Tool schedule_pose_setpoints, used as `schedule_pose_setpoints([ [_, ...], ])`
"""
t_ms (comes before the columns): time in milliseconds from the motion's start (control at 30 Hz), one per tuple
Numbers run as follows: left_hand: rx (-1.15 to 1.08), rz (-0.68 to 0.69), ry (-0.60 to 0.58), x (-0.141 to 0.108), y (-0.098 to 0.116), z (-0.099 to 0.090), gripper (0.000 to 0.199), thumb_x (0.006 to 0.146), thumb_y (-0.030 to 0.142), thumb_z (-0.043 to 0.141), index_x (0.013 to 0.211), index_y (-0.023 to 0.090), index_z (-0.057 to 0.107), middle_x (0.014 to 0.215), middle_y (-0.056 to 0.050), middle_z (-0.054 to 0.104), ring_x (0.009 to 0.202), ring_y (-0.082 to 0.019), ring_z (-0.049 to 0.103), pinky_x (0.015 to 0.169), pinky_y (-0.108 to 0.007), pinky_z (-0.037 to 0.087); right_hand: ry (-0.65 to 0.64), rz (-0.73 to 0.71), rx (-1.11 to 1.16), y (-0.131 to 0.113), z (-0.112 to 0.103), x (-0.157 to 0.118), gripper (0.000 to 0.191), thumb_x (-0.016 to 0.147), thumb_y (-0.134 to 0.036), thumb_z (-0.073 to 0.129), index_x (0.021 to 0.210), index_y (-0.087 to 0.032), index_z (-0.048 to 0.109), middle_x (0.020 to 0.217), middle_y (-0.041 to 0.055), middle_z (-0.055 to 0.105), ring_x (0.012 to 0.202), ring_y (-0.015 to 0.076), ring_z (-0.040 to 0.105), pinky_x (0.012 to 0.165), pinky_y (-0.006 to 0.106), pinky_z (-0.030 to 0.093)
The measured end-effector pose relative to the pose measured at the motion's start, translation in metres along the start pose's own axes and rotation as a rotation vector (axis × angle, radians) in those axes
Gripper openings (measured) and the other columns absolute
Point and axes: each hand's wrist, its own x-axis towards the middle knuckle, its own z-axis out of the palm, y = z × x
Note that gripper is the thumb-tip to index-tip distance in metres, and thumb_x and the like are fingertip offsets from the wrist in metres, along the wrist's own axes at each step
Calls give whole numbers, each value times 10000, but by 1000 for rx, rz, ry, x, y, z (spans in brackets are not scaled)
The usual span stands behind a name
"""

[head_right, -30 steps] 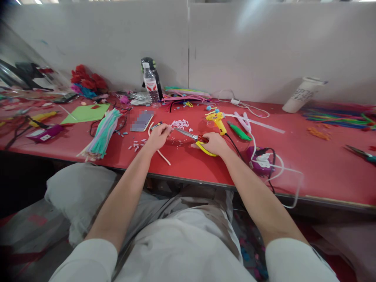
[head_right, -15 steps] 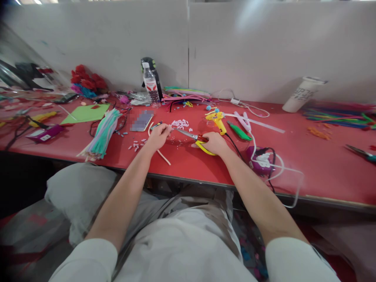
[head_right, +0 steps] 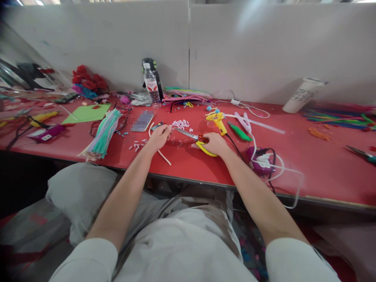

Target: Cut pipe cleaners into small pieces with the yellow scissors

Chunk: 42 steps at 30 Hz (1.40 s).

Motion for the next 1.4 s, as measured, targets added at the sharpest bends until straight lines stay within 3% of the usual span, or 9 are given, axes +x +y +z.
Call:
schedule_pose_setpoints([
  [1400,10,-3,-2,0,-1,0,377,980,433,371,730,183,501,671,-14,535,631,-138,502,630,-279,376,16,-9,-17,-2,0,0,603,643,-769,647,591,-201,453,570,-20,451,540,110,370,511,274,260],
])
